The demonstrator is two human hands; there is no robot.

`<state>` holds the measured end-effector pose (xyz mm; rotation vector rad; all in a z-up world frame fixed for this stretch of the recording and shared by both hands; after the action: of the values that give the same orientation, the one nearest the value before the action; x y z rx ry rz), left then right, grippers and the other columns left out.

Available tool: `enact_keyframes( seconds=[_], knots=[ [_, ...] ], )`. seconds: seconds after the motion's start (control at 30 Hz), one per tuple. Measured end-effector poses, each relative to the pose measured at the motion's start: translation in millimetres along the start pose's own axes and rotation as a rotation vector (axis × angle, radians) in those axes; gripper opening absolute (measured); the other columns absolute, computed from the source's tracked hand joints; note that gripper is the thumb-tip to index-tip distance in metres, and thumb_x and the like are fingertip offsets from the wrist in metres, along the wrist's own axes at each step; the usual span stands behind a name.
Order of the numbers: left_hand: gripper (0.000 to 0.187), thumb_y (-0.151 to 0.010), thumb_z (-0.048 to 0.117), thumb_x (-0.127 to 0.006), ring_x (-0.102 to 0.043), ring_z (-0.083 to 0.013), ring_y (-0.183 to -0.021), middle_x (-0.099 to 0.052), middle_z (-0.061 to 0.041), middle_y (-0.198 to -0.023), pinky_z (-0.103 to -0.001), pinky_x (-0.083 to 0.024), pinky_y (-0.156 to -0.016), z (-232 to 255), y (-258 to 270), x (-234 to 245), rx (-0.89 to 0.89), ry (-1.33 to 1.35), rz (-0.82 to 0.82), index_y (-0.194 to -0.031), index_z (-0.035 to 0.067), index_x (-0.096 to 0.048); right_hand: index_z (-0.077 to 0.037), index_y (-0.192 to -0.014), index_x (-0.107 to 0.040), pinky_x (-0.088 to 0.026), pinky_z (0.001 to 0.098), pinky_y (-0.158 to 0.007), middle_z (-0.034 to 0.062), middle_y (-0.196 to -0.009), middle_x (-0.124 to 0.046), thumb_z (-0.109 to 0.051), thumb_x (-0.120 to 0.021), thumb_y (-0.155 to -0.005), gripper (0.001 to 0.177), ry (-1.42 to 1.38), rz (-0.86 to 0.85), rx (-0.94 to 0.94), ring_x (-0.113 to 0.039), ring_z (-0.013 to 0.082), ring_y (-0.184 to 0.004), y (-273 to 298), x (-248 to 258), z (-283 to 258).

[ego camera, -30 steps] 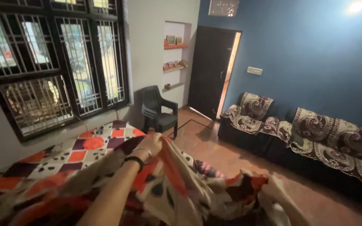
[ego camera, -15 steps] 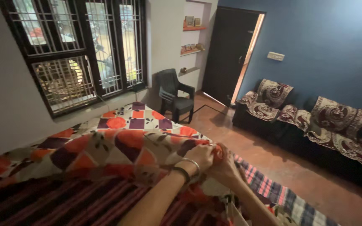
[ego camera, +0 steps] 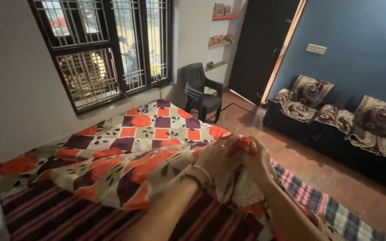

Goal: The person folds a floral-patterned bedsheet and a pillow on a bed, then places them on a nearby cot. The person also folds a striped towel and places it on the cot. Finally, the person spreads the floral bedsheet over the bed again.

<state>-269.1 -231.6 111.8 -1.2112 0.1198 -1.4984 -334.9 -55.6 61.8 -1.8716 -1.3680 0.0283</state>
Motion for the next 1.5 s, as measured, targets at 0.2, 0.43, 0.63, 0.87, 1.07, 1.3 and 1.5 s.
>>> enact_keyframes(
  seconds=[0.2,0.43,0.63,0.87,1.07,1.3,1.5],
  knots=[
    [0.076,-0.082,0.027,-0.07,-0.055,-0.0419,-0.125,-0.048,-0.021,-0.145,-0.05,-0.048,-0.101,-82,9,-1,0.252,-0.266,0.108,-0.153,0.027,-0.042,-0.013,-0.096,-0.058,-0.058,0.0313,-0.089,0.0098,-0.118,-0.078,0.009,-0.054,-0.076,0.03,-0.946,-0.003,0.193,-0.073,0.0195,-0.105,-64,0,-25],
    [0.03,-0.098,0.03,-0.051,-0.063,-0.0279,-0.126,-0.066,-0.005,-0.133,-0.05,-0.054,-0.099,-291,46,11,0.845,-0.591,-0.009,-0.117,0.024,-0.073,-0.015,-0.113,-0.067,-0.055,0.0295,-0.076,-0.0013,-0.106,-0.068,-0.016,-0.062,-0.099,0.015,-0.743,0.262,-0.2,-0.065,0.0111,-0.093,-143,72,13],
    [0.038,-0.101,0.044,-0.048,-0.064,-0.0329,-0.124,-0.069,-0.009,-0.13,-0.054,-0.049,-0.101,-380,20,40,1.214,-0.359,0.019,-0.122,0.025,-0.072,-0.018,-0.123,-0.062,-0.048,0.0337,-0.07,-0.0018,-0.105,-0.062,-0.038,-0.063,-0.101,0.03,-0.59,0.373,-0.484,-0.059,0.0141,-0.093,-178,94,57],
    [0.04,-0.107,0.045,-0.044,-0.063,-0.0421,-0.12,-0.067,-0.02,-0.123,-0.055,-0.049,-0.098,-487,-23,51,1.061,-0.194,0.186,-0.12,0.017,-0.07,-0.014,-0.126,-0.061,-0.051,0.0349,-0.074,0.0035,-0.107,-0.067,-0.033,-0.054,-0.1,0.034,-0.153,0.36,-0.402,-0.062,0.0174,-0.095,-175,74,157],
    [0.039,-0.081,0.01,-0.055,-0.071,-0.0344,-0.113,-0.076,-0.011,-0.116,-0.045,-0.057,-0.097,-520,-75,2,0.246,-0.441,-0.336,-0.113,0.018,-0.075,-0.015,-0.128,-0.059,-0.051,0.0344,-0.072,0.0038,-0.106,-0.067,-0.027,-0.056,-0.094,0.036,-0.187,0.286,-0.475,-0.062,0.0174,-0.092,-168,64,238],
    [0.029,-0.098,0.019,-0.055,-0.071,-0.0338,-0.118,-0.073,-0.014,-0.125,-0.048,-0.058,-0.097,-594,-145,-21,0.899,-0.687,-0.327,-0.115,0.013,-0.077,-0.017,-0.131,-0.057,-0.051,0.0339,-0.069,0.0042,-0.104,-0.068,-0.02,-0.058,-0.087,0.043,-0.189,0.242,-0.509,-0.062,0.0174,-0.088,-194,27,272],
    [0.033,-0.094,0.018,-0.054,-0.066,-0.0445,-0.115,-0.069,-0.026,-0.122,-0.053,-0.053,-0.099,-614,-393,-12,0.503,-0.378,-0.048,-0.113,0.0,-0.075,-0.019,-0.133,-0.055,-0.051,0.0335,-0.067,0.0045,-0.103,-0.069,-0.014,-0.059,-0.082,0.051,-0.115,0.429,-0.317,-0.062,0.0174,-0.085,-279,43,244]
  ],
)
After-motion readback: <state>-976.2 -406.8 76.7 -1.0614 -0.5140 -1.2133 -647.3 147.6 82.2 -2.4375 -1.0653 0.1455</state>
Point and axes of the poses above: each hand's wrist, its own y-axis away from the middle knuckle, its own x-axis out of the back of the hand, z = x × y, the point moved 9 cm from there along -y, towards the middle knuckle
